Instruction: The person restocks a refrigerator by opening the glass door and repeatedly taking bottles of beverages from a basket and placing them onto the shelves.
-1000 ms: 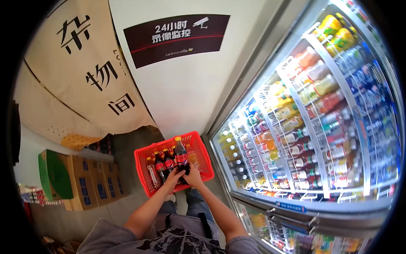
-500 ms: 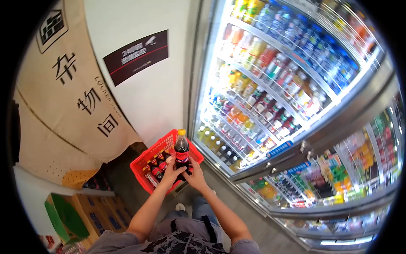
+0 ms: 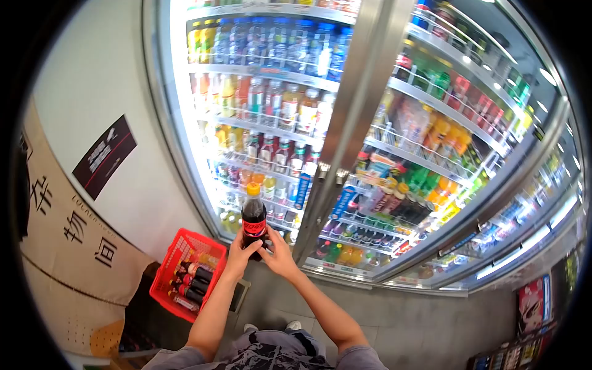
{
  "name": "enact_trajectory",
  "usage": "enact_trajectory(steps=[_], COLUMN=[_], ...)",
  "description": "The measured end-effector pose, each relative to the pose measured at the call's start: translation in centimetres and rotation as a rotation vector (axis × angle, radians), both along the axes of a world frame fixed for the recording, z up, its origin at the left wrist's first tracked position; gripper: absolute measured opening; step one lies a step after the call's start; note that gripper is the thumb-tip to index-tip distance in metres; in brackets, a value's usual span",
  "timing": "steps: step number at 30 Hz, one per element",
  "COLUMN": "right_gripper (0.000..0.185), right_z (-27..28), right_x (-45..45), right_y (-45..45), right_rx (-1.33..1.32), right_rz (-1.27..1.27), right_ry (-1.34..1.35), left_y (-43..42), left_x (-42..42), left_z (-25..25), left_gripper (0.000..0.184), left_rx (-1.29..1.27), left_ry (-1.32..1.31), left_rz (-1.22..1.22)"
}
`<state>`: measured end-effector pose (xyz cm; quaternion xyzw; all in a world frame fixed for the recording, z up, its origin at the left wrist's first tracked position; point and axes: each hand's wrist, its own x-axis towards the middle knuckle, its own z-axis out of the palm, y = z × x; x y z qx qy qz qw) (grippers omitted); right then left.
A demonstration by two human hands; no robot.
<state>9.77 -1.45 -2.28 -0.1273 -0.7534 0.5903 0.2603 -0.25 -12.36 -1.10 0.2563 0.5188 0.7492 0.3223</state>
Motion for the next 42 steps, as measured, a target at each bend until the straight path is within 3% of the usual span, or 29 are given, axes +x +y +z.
enact_trajectory(steps=[3, 6, 10, 14, 17, 19, 21, 22, 25, 30, 42], right_gripper=[0.062, 0.045, 0.035, 0.035, 0.050, 0.058, 0.056, 0.045, 0.045, 0.053, 0.061], right_z=[0.3, 1.1, 1.1, 0.9, 0.8, 1.1, 1.8, 2.5, 1.6, 1.5, 1.9], right_x=[3.6, 6.9, 9.0, 7.8, 5.5, 4.0, 2.7, 2.2, 0.3, -0.2, -0.8], right_y=[4.1, 8.6, 13.6, 17.1, 19.1, 19.7, 20.1, 20.1, 21.4, 21.6, 18.1], right_rx=[0.045, -0.111, 0.002, 0.060, 0.299, 0.228, 0.299, 0.233, 0.122, 0.223, 0.142], right_rz=[-0.082, -0.052, -0.201, -0.420, -0.646, -0.645, -0.739, -0.726, -0.655, -0.781, -1.065], right_ry=[0.049, 0.070, 0.112, 0.204, 0.024, 0.042, -0.031, -0.022, 0.057, -0.074, -0.145], left_y=[4.0, 7.6, 10.5, 11.8, 12.4, 12.8, 12.8, 12.9, 13.0, 12.9, 13.4], left_x=[3.0, 5.0, 6.8, 7.2, 6.5, 5.7, 4.7, 4.3, 3.2, 2.0, 0.5], left_z=[1.5, 0.4, 0.2, 0.7, 1.7, 1.9, 2.0, 2.1, 1.7, 2.2, 1.7], left_gripper=[0.063, 0.062, 0.065, 0.064, 0.063, 0.062, 0.063, 0.064, 0.067, 0.065, 0.063], left_rx=[0.052, 0.074, 0.086, 0.084, 0.072, 0.083, 0.069, 0.072, 0.074, 0.076, 0.069], left_ry=[-0.033, -0.021, 0.032, 0.008, -0.002, 0.012, 0.015, 0.015, 0.013, 0.009, 0.048], left_rz=[-0.092, -0.136, -0.153, -0.171, -0.179, -0.173, -0.193, -0.198, -0.218, -0.263, -0.353])
